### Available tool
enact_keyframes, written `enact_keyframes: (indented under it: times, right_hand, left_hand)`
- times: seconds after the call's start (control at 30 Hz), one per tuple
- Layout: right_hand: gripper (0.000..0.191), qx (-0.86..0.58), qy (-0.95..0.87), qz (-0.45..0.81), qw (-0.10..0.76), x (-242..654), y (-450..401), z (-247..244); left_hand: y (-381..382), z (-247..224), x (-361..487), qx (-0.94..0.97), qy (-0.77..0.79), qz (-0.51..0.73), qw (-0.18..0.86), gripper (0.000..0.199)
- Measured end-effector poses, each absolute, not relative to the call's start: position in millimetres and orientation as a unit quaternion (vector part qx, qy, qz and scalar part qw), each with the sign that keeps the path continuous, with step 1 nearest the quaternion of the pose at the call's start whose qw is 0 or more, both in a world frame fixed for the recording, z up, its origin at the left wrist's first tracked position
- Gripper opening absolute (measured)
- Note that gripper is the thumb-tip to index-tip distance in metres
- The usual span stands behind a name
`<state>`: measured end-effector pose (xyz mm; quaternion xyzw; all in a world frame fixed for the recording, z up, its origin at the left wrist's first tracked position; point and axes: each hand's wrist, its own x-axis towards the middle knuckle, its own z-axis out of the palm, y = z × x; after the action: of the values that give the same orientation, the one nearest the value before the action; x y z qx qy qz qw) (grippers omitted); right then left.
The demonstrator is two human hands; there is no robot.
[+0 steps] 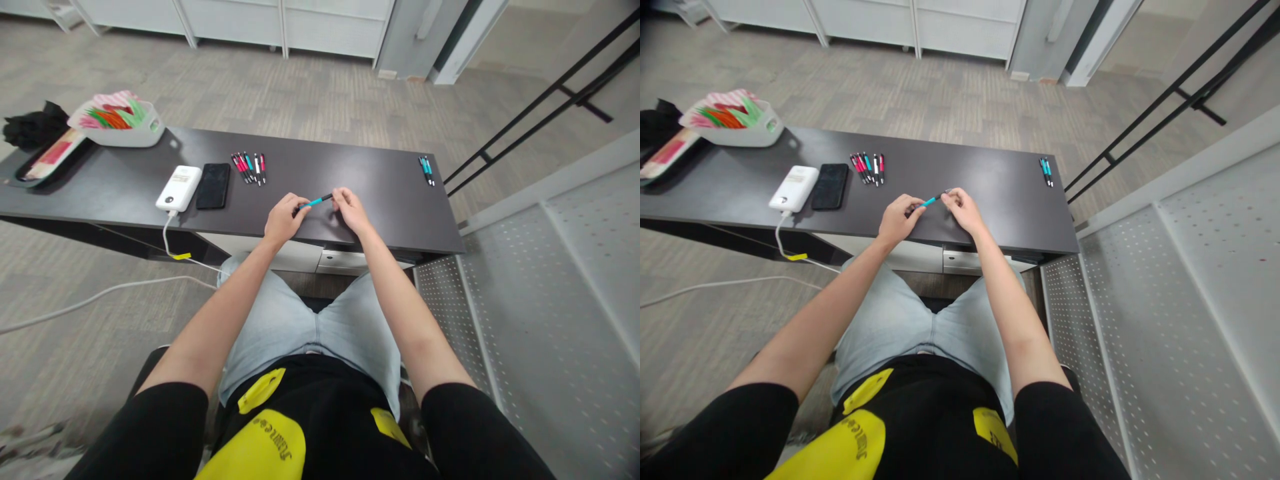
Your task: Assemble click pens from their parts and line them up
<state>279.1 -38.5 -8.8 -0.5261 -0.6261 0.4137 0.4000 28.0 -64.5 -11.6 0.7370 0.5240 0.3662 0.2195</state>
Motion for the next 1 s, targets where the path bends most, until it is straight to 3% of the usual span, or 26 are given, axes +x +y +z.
enact_keyframes:
  times: [0.27, 0.47, 0.67, 0.87, 1.0]
  right_hand:
    - [0.07, -0.485, -0.614, 0.455, 0.425, 277, -49, 1]
    - [0.063, -0.522, -0.488, 0.446, 0.539, 281, -43, -3]
    - [0.068, -0.529, -0.487, 0.393, 0.573, 321, -27, 1]
    - [0.058, -0.576, -0.539, 0.347, 0.508, 415, -12, 36]
    - [0.028, -0.623, -0.544, 0.317, 0.464, 472, -6, 63]
  left_hand:
    - [-61, -13, 25, 0.765, 0.501, 0.318, 0.251, 0.024]
    - [-65, -6, 27, 0.762, 0.538, 0.303, 0.196, 0.045]
    - [-70, -4, 29, 0.779, 0.56, 0.243, 0.143, 0.057]
    - [-73, -3, 27, 0.793, 0.562, 0.207, 0.115, 0.067]
    - [-79, 3, 26, 0.802, 0.553, 0.201, 0.105, 0.073]
